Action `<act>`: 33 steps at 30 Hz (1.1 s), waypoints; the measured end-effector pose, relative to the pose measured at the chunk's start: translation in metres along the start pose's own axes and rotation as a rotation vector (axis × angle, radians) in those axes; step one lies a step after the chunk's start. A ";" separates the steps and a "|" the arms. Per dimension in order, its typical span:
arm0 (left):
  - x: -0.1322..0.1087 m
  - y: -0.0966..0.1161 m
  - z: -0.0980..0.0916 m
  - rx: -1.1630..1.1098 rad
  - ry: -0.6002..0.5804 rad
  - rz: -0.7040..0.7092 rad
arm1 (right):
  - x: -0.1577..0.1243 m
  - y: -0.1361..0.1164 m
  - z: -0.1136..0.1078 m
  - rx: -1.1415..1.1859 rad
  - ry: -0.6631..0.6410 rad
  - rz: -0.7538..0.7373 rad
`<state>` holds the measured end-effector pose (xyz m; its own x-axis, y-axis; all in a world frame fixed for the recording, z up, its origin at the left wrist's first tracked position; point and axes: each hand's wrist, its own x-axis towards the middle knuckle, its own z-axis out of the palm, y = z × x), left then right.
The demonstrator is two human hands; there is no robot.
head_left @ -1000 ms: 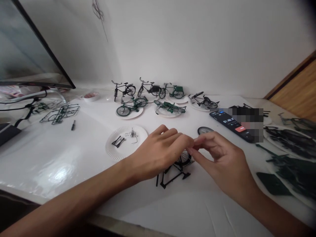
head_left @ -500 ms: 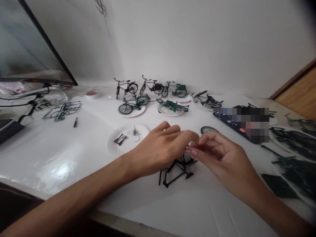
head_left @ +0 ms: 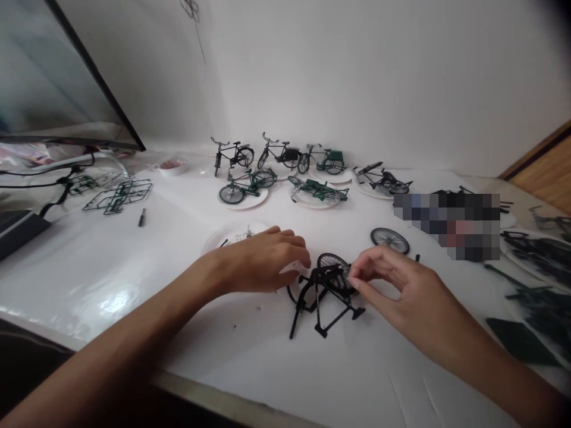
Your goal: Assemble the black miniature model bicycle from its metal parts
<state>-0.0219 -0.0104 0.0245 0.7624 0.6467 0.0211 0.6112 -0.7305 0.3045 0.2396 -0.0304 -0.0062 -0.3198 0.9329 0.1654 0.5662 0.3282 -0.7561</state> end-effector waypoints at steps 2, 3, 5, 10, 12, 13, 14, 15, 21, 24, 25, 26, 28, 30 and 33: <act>0.000 0.002 0.000 -0.037 -0.007 0.031 | 0.002 0.005 -0.003 -0.025 0.008 0.008; 0.001 0.003 0.000 -0.055 -0.007 0.045 | 0.003 0.008 -0.004 -0.029 0.014 0.008; 0.002 0.005 0.001 -0.082 -0.002 0.074 | 0.005 0.011 -0.006 -0.026 0.026 0.009; 0.006 0.007 0.008 -0.077 0.024 0.079 | 0.008 0.015 -0.005 -0.034 0.075 0.003; 0.007 0.009 0.011 -0.072 0.034 0.053 | 0.008 0.016 -0.005 -0.032 0.079 0.005; 0.007 0.010 0.012 -0.070 0.035 0.045 | 0.008 0.016 -0.005 -0.031 0.077 0.005; 0.008 0.010 0.012 -0.070 0.036 0.043 | 0.008 0.015 -0.005 -0.032 0.075 0.005; 0.009 0.011 0.013 -0.066 0.038 0.043 | 0.008 0.015 -0.005 -0.034 0.073 0.006; 0.010 0.008 0.013 0.023 0.088 0.010 | 0.007 0.009 -0.006 -0.054 0.078 0.002; 0.006 0.008 0.009 -0.058 0.143 -0.023 | 0.006 0.006 -0.004 -0.047 0.082 -0.024; 0.005 0.009 0.007 -0.103 0.167 -0.024 | 0.006 0.005 -0.004 -0.045 0.089 -0.035; 0.004 0.011 0.005 -0.148 0.190 -0.014 | 0.005 0.004 -0.003 -0.041 0.101 -0.047; 0.003 0.016 0.004 -0.235 0.223 0.028 | 0.004 0.001 -0.001 -0.019 0.116 -0.073; 0.005 0.021 0.005 -0.317 0.241 0.052 | 0.002 -0.002 0.000 0.002 0.112 -0.098; 0.009 0.025 0.013 -0.449 0.288 0.015 | -0.001 -0.007 0.001 -0.014 0.074 -0.134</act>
<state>0.0035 -0.0257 0.0203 0.6428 0.7169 0.2699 0.4015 -0.6154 0.6784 0.2357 -0.0334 -0.0019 -0.3368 0.8888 0.3109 0.5326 0.4521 -0.7155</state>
